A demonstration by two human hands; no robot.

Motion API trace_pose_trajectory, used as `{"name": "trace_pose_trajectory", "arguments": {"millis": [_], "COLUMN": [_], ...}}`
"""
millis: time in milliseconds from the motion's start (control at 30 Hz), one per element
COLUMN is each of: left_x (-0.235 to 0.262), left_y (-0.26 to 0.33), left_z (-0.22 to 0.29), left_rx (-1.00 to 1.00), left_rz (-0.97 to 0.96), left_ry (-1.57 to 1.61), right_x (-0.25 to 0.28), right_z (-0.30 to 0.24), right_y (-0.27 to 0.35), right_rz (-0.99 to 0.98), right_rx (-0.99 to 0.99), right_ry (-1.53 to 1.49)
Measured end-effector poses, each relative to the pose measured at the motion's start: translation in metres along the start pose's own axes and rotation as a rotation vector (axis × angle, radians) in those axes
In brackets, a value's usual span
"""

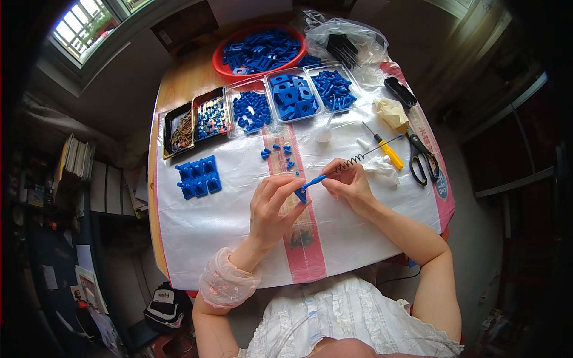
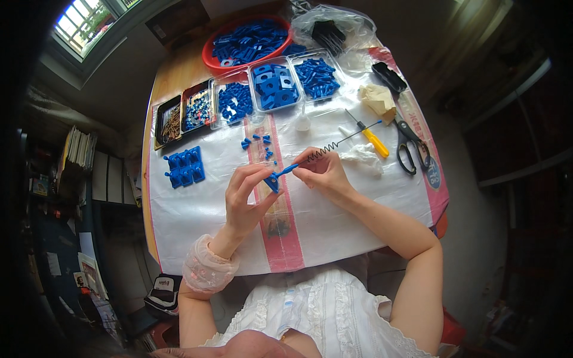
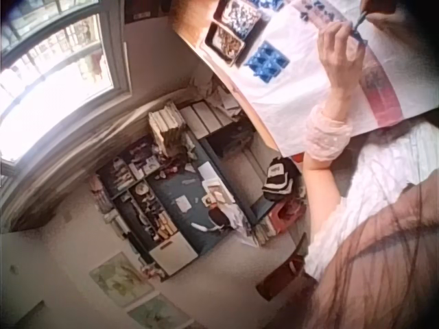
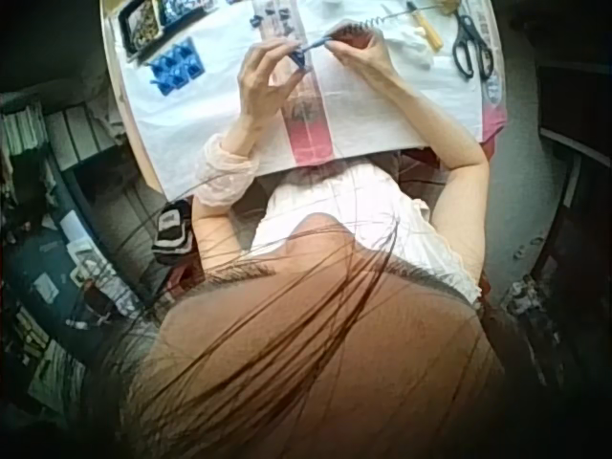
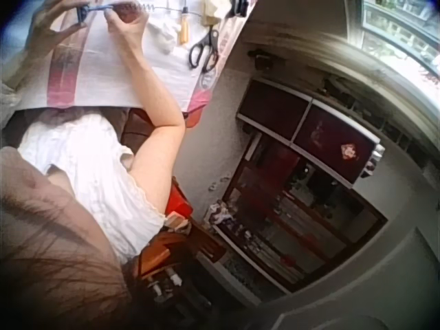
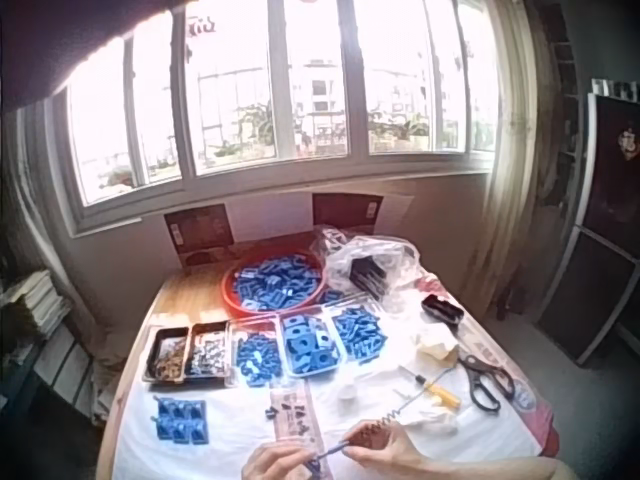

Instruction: Assembling blue plastic components onto a metal rod with a spring and applying adhesive from a tube.

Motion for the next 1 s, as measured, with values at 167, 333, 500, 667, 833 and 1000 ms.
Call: {"name": "trace_pose_trajectory", "arguments": {"millis": [167, 333, 500, 667, 833, 1000], "left_x": [0.001, 0.000, 0.000, -0.006, -0.010, -0.012], "left_y": [0.001, 0.001, 0.001, 0.006, 0.011, 0.016], "left_z": [0.000, 0.001, 0.000, -0.006, -0.009, -0.010], "left_rx": [0.020, 0.077, 0.191, 0.401, 0.434, 0.507], "left_rz": [-0.010, -0.004, -0.041, -0.134, -0.263, -0.289], "left_ry": [0.017, 0.053, 0.190, 0.467, 0.599, 0.731], "right_x": [0.003, 0.004, 0.007, 0.005, 0.005, 0.007], "right_z": [0.000, 0.002, 0.006, 0.006, 0.006, 0.009], "right_y": [0.000, -0.002, -0.001, -0.001, 0.000, 0.000], "right_rz": [-0.015, 0.014, 0.031, 0.047, 0.060, 0.066], "right_rx": [0.006, 0.003, 0.008, 0.015, 0.031, 0.036], "right_ry": [0.014, -0.050, -0.025, 0.003, 0.049, 0.039]}}
Point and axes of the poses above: each hand's wrist, its own y-axis away from the middle knuckle, its own x-axis out of the back of the hand, z = x × y, the point moved 2 cm from there along -y, towards the middle knuckle
